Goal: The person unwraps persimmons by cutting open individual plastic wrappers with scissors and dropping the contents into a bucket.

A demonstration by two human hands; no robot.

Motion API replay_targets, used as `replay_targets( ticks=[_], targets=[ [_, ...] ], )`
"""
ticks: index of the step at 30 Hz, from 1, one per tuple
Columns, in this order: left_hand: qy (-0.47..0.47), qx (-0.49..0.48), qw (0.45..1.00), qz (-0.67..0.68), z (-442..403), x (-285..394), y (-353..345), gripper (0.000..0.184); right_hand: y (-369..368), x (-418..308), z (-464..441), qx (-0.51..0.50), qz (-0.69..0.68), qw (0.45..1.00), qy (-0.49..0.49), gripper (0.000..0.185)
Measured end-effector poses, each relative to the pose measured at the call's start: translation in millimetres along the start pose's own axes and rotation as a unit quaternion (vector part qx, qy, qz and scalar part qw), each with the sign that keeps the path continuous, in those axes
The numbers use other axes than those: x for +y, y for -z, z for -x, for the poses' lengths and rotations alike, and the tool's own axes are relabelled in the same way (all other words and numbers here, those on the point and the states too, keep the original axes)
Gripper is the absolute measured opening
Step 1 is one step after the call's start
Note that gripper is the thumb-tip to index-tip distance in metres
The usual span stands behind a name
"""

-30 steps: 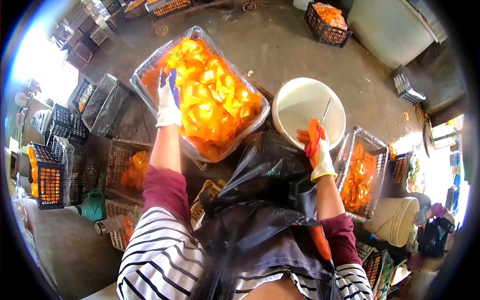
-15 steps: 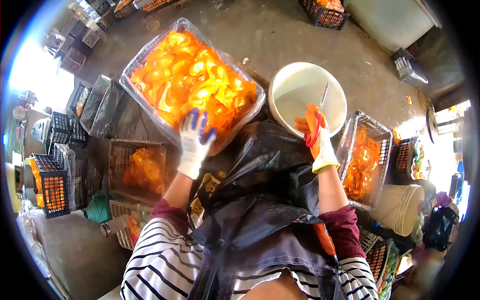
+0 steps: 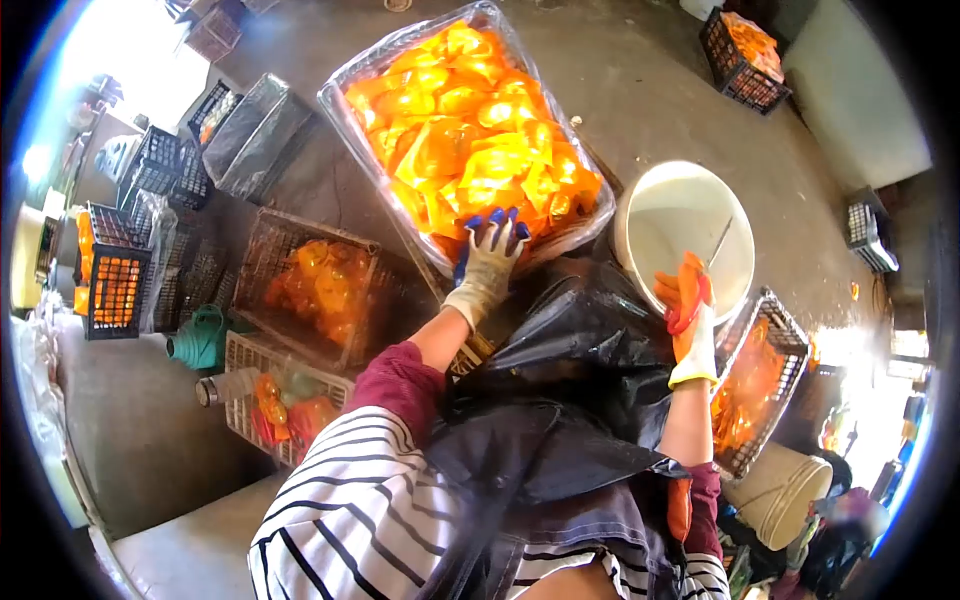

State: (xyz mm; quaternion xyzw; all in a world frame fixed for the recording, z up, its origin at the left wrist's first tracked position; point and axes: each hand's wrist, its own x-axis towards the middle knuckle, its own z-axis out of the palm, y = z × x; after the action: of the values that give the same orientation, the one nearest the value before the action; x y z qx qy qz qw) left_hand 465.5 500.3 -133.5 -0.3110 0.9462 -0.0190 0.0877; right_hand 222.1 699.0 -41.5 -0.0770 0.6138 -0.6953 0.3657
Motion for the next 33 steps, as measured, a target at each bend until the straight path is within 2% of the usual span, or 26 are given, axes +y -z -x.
replay_targets(
  ticks=[3, 4, 5, 6, 11, 13, 16, 18, 20, 22, 25, 26, 28, 31, 33],
  targets=[
    [0.001, 0.014, 1.0, -0.003, -17, 2, -25, 0.074, 7, 4, -2, -0.011, -0.014, 1.0, -0.006, 0.041],
    [0.005, 0.021, 1.0, -0.019, -23, 4, -31, 0.074, 10, 12, -3, -0.012, 0.018, 1.0, 0.014, 0.042],
    [0.0, 0.02, 1.0, 0.025, -28, 3, -36, 0.075, 12, 18, -3, -0.011, 0.051, 0.998, 0.034, 0.044],
    [-0.009, 0.031, 0.999, 0.004, -32, 3, -34, 0.077, 12, 19, -2, -0.01, 0.081, 0.995, 0.055, 0.045],
    [0.008, 0.015, 1.0, 0.026, -41, 11, -18, 0.081, 19, 8, 5, 0.015, 0.052, 0.998, 0.007, 0.043],
    [0.018, 0.023, 0.999, 0.025, -43, 15, -12, 0.083, 19, 14, 4, 0.018, 0.041, 0.999, 0.03, 0.044],
    [0.004, 0.0, 1.0, -0.024, -44, 14, 11, 0.078, 16, 17, 0, 0.019, 0.021, 0.998, 0.062, 0.046],
    [0.013, -0.108, 0.994, 0.031, -36, 14, 54, 0.072, 12, 16, 0, 0.029, 0.025, 0.996, 0.081, 0.048],
    [-0.024, 0.067, 0.989, 0.131, -18, -1, 57, 0.066, 13, 18, -3, 0.035, 0.008, 0.995, 0.096, 0.047],
    [-0.062, 0.263, 0.933, 0.237, -6, -10, 67, 0.063, 11, 19, -3, 0.033, -0.023, 0.993, 0.11, 0.047],
    [-0.049, 0.394, 0.903, 0.165, 7, -23, 96, 0.064, 13, 19, -4, 0.044, -0.057, 0.988, 0.136, 0.047],
    [-0.021, 0.416, 0.899, 0.134, 5, -28, 102, 0.064, 14, 19, -4, 0.053, -0.049, 0.987, 0.144, 0.047],
    [0.012, 0.469, 0.868, 0.165, -12, -41, 110, 0.063, 16, 18, -4, 0.071, -0.035, 0.984, 0.16, 0.046],
    [0.057, 0.52, 0.842, 0.133, -48, -49, 123, 0.051, 24, 25, -13, 0.08, -0.14, 0.965, 0.206, 0.049],
    [-0.018, 0.479, 0.867, 0.136, -61, -45, 138, 0.048, 27, 29, -12, 0.069, -0.119, 0.963, 0.231, 0.05]
  ],
)
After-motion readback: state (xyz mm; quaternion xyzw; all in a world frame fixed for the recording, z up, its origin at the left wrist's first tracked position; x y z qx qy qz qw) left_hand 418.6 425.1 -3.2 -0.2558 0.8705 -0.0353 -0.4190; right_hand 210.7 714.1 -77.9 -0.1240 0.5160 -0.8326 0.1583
